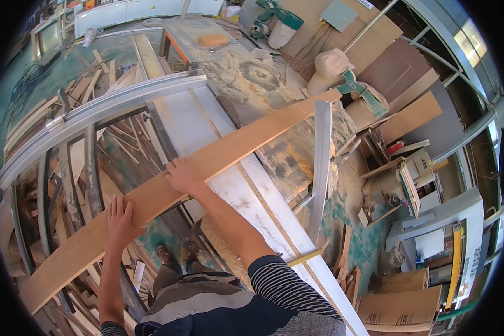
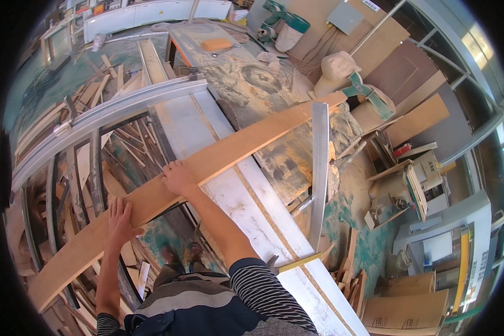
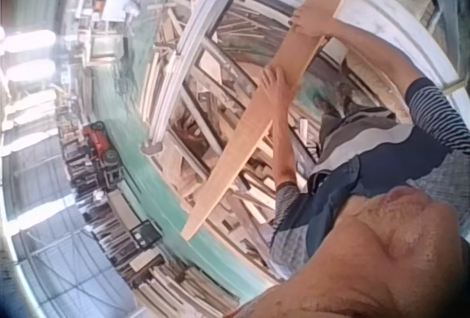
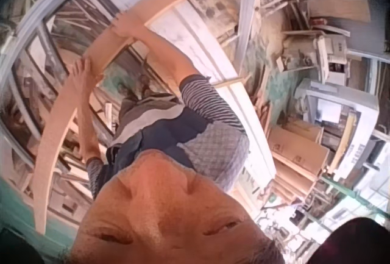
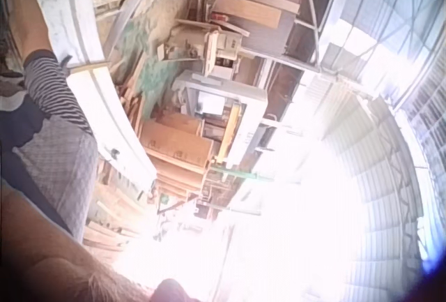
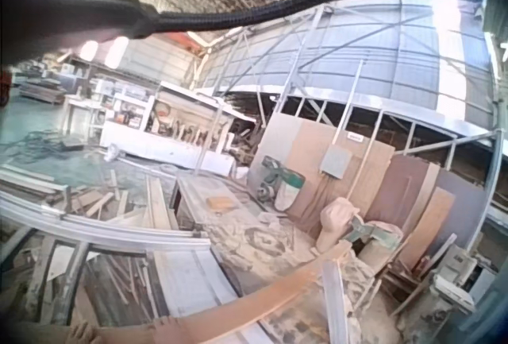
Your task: The person uses a hammer to repeatedly strike a long wooden plank held against a metal frame in a workshop. The person adjusts the plank's position and continues hammering along its length, then moves to a table saw to hammer another plank before returning to the frame.
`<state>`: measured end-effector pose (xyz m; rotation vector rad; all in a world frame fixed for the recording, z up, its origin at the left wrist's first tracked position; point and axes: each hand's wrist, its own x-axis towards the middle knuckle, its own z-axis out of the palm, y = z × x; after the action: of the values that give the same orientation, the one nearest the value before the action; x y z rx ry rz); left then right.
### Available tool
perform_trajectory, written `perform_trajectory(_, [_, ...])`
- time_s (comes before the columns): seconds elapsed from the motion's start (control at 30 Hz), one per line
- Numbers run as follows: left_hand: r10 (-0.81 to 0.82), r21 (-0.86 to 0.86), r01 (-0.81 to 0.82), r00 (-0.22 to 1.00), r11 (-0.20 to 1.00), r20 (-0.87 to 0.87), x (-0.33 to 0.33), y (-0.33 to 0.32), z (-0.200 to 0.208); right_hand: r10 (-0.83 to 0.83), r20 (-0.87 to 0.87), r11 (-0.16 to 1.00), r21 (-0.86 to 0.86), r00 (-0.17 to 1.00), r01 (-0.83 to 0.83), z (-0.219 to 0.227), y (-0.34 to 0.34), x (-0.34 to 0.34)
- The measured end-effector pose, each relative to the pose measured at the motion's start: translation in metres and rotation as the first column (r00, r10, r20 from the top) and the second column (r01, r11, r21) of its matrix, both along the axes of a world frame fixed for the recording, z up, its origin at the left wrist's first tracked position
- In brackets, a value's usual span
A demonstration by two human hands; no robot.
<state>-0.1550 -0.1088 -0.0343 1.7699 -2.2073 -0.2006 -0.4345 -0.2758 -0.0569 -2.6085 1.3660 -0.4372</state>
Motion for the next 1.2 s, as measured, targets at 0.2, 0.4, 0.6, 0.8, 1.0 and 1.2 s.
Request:
perform_trajectory(0.2, [0.106,-0.005,-0.107,0.993,0.994,-0.06,-0.001,0.003,-0.005,-0.082,0.007,0.994,-0.069,0.997,0.083,-0.006,0.001,0.007])
perform_trajectory(0.4, [0.054,-0.035,-0.055,0.998,0.998,-0.038,0.004,0.012,0.005,-0.103,-0.086,0.993,0.041,0.991,0.107,0.019,0.005,0.014])
perform_trajectory(0.6, [0.052,0.016,-0.051,0.995,0.999,-0.084,0.009,0.033,0.013,-0.063,-0.114,0.996,-0.067,0.991,0.056,0.023,0.03,0.014])
perform_trajectory(0.8, [0.093,0.054,-0.093,0.996,0.994,-0.004,0.004,0.036,0.02,0.041,0.101,0.995,-0.093,0.994,-0.032,0.022,0.031,0.004])
perform_trajectory(1.0, [-0.049,-0.056,0.053,0.997,0.997,0.065,-0.042,0.036,0.025,0.051,0.316,0.999,-0.009,0.947,-0.051,0.036,0.077,-0.028])
perform_trajectory(1.2, [-0.118,-0.047,0.133,0.965,0.99,0.233,-0.063,0.011,0.019,0.089,0.226,0.992,0.071,0.97,-0.108,0.044,0.11,-0.04])
